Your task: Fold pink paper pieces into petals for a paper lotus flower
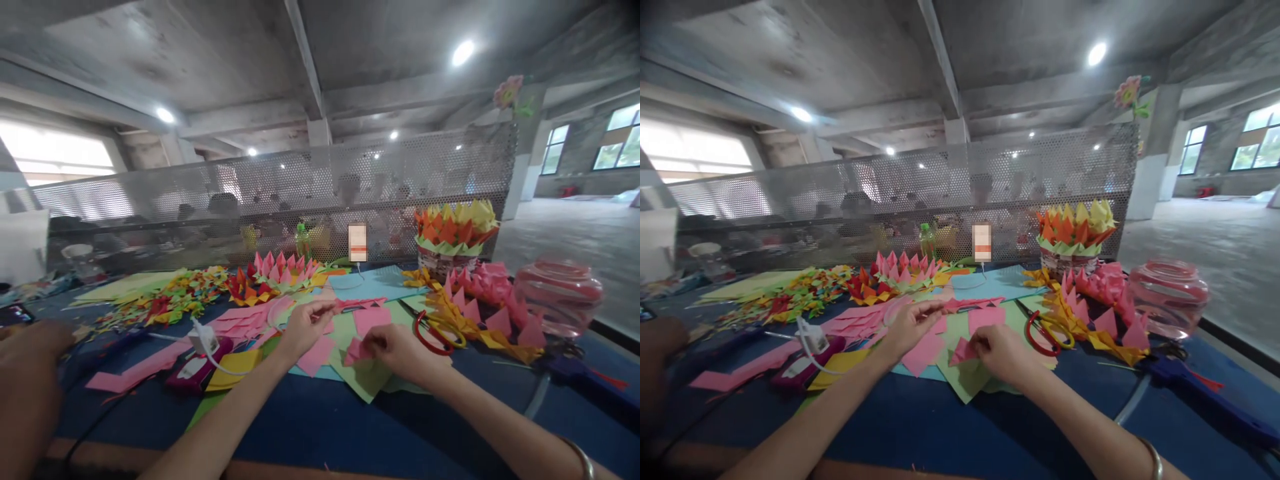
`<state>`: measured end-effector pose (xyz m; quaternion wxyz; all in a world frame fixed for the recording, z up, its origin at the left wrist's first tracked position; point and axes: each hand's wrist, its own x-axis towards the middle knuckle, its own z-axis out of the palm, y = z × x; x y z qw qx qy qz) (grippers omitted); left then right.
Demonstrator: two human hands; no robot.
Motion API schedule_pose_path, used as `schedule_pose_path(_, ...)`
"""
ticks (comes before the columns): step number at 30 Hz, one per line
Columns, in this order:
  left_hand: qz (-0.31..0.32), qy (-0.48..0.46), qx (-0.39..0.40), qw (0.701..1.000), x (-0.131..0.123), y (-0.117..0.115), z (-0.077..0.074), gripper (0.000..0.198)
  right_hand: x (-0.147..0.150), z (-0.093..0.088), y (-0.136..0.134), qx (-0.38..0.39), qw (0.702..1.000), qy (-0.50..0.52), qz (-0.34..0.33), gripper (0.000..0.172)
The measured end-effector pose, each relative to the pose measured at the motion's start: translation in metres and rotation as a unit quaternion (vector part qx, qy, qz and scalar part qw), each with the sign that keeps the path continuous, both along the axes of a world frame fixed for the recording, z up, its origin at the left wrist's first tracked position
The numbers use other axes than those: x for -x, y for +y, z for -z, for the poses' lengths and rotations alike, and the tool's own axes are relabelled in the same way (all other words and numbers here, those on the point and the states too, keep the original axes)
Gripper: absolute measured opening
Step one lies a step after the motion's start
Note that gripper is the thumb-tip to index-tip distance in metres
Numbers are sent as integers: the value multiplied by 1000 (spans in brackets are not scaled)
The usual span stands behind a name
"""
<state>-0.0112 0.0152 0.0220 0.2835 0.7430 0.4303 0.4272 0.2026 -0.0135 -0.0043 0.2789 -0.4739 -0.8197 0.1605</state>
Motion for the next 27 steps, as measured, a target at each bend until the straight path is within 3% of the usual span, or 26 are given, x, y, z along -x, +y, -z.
schedule_pose_path(4, -2, 84, -55, 995, -9, 14, -15, 30, -1, 0, -1, -27, 996, -79, 40, 16)
schedule_pose_path(8, 9, 215, -124, 969, -32, 42, -25, 37, -5, -24, -16, -87, 987, -110, 78, 19)
schedule_pose_path(11, 12, 370, -99, 924, -54, 68, -25, 50, -30, -47, -38, -120, 983, -109, 84, 21)
schedule_pose_path(13, 32, 405, -72, 911, -70, 83, -23, 52, -63, -53, -52, -127, 981, -119, 83, 22)
schedule_pose_path(18, 65, 447, -33, 891, -100, 111, -12, 51, -177, -40, -88, -179, 948, -163, 209, 27)
schedule_pose_path(20, 67, 448, -26, 891, -107, 118, -8, 43, -212, -34, -104, -146, 939, -187, 249, 24)
schedule_pose_path(23, 66, 440, -21, 895, -110, 124, -6, 27, -240, -24, -120, -107, 928, -204, 291, 25)
schedule_pose_path(27, 76, 418, -9, 905, -107, 120, -14, 16, -251, 1, -120, -113, 917, -225, 308, 31)
